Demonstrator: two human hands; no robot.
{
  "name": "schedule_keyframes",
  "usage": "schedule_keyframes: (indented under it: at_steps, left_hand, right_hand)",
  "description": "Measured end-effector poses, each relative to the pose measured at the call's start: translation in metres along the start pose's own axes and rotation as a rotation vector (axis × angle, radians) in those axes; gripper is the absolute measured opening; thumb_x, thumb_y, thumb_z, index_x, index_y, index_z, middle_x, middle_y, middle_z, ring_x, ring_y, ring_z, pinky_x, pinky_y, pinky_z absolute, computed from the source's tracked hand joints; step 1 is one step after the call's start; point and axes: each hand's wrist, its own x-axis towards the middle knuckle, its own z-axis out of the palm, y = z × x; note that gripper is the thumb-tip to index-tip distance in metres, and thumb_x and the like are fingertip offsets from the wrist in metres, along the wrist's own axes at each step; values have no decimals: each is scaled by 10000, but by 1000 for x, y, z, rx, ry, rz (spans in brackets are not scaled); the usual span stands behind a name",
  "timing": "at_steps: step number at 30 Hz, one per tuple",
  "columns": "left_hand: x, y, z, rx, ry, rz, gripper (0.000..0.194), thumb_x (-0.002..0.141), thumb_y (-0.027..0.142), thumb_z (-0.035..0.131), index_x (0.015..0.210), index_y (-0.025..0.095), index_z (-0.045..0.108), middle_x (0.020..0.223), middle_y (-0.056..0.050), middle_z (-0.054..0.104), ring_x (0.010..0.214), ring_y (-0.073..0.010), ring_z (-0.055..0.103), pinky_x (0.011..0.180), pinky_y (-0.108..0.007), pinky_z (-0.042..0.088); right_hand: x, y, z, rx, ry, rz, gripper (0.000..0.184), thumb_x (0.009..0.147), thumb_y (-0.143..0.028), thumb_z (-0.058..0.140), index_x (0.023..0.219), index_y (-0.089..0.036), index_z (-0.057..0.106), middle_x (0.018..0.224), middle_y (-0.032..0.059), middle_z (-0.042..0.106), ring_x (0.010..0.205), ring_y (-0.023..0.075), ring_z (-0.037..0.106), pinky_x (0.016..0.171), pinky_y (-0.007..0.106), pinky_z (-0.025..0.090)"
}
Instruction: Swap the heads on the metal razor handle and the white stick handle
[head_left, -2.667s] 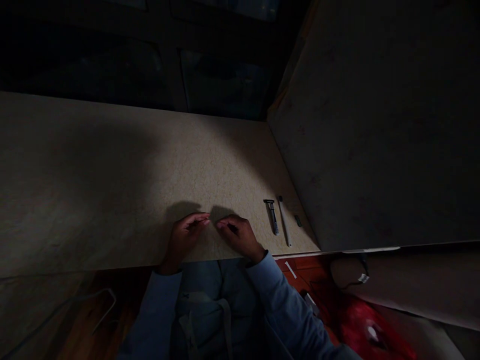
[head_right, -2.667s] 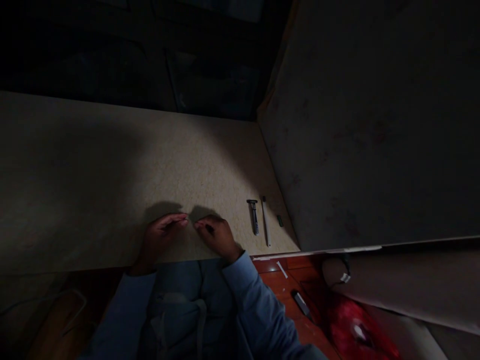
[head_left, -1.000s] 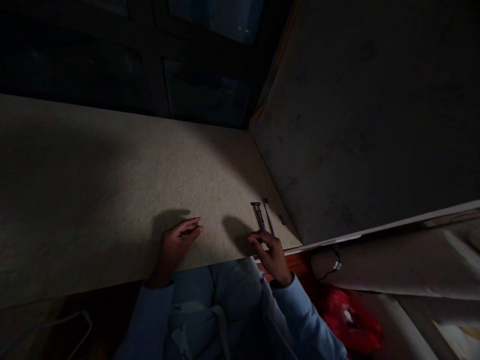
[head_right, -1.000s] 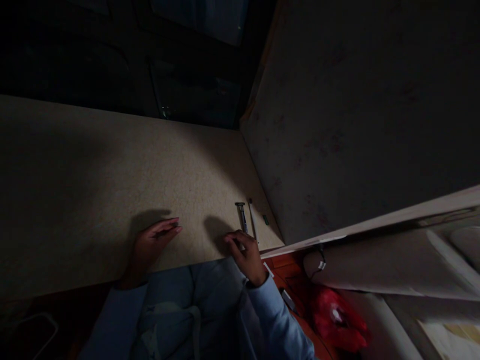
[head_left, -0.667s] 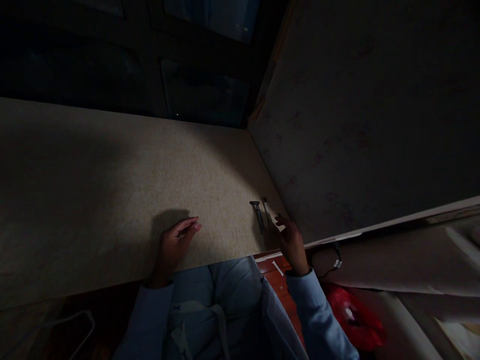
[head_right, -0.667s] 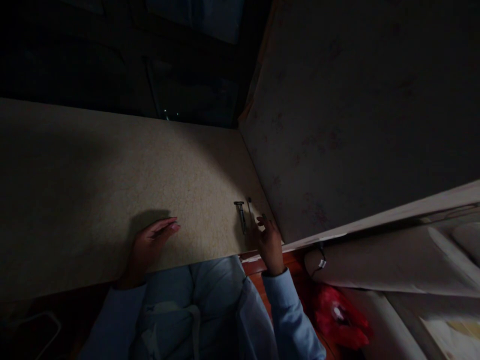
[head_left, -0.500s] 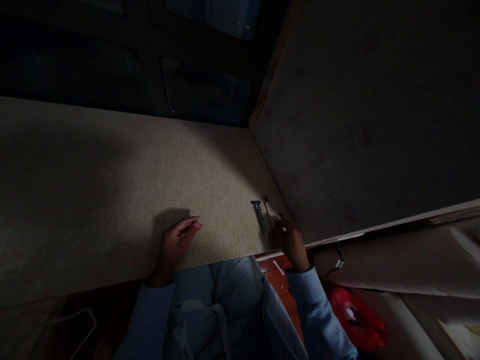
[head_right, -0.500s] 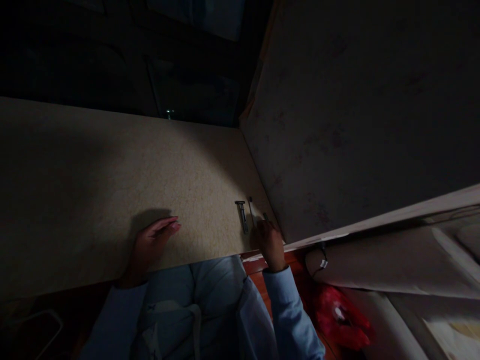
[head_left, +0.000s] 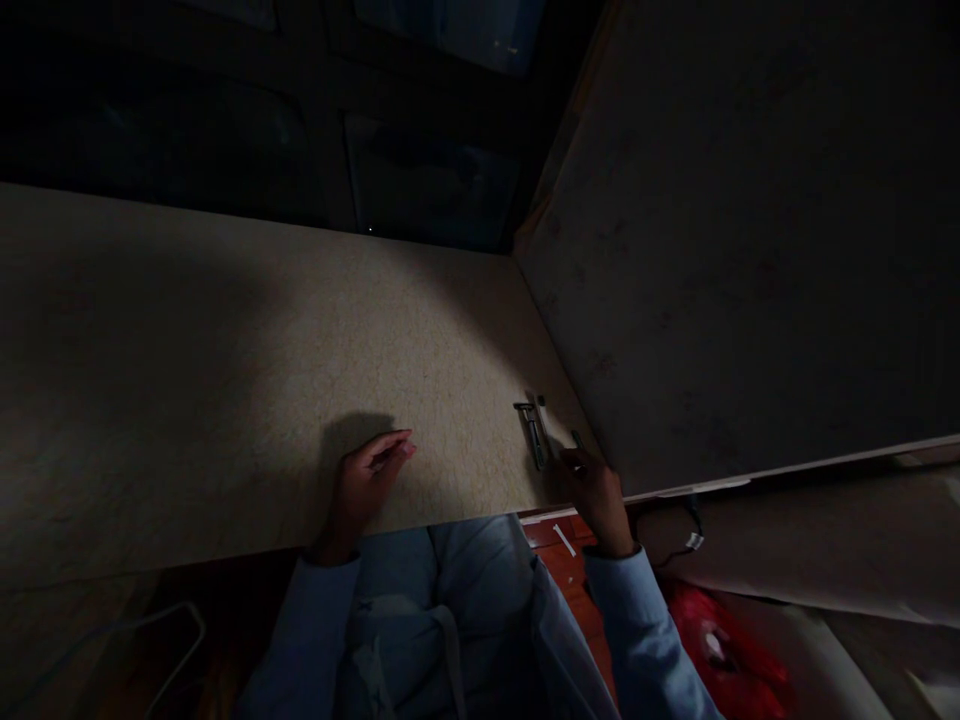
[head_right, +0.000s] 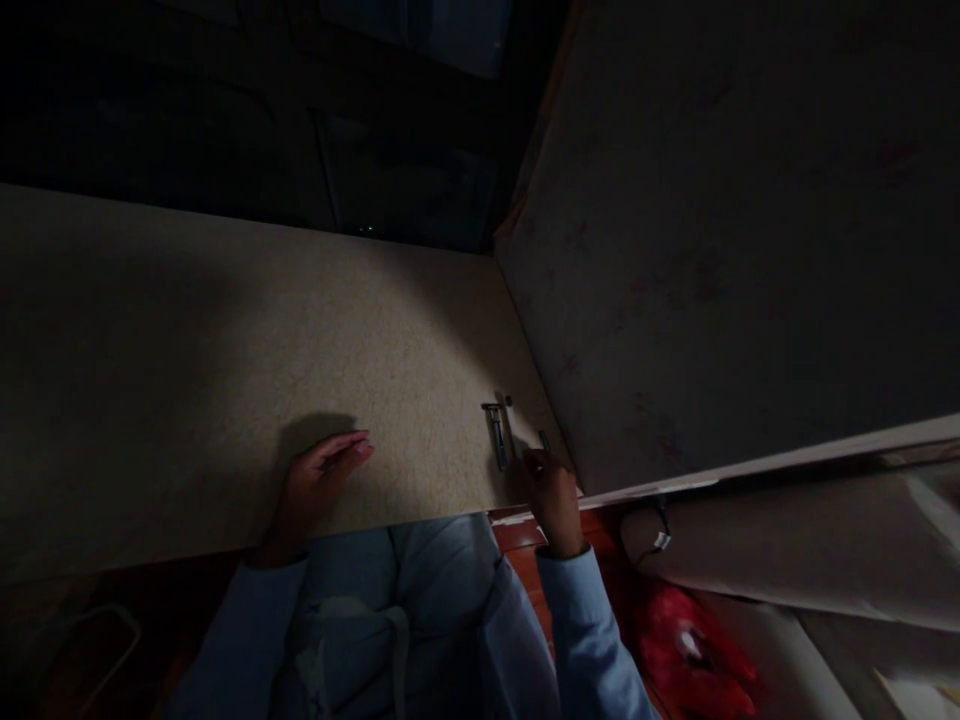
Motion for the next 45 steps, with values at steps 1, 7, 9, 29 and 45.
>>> schedule_keyframes:
  at_steps: [1,7,9,29,45]
  left_hand:
    - [0,0,0,-5,1,-3,414,765,508,684,997,169,741,955,-98,770,870,-240,727,794,-335,589]
    - [-3,6,2,-11,16,20,392,768,493,676,971,166,747,948,-100,770,859,-236,725,783,-329,587]
    - [-6,10,1,-11,13,39,382,774,478,673,967,157,749,949,-105,769,853,-231,725,779,-320,583]
    - [-14,14,-5,-80,46,2,389,874,515,508,781,162,640,695,-26,633,684,-158,580,613,-238,471]
    - [4,8,-125,975,186,-249,335,937,364,362,820,208,635,813,-103,706,737,-236,658,640,-294,410]
  right_hand:
    - [-1,-1,-1,12,6,2,480,847,-560,502,875,-145,741,792,135,741,664,240,679,570,298,454]
    - [-12,-28,0,137,7,-20,437,834,-540,571,940,-148,734,739,97,718,589,206,644,542,286,457]
    - [-18,-49,10,206,-27,-44,403,844,-497,591,989,-147,728,730,82,709,562,189,623,521,277,453]
    - [-23,-123,103,404,-367,-409,220,896,-313,608,1045,-191,716,926,81,734,773,195,686,690,287,536]
    - [-23,-92,106,558,-345,-377,204,907,-350,612,951,-192,735,869,68,717,762,179,668,670,273,523]
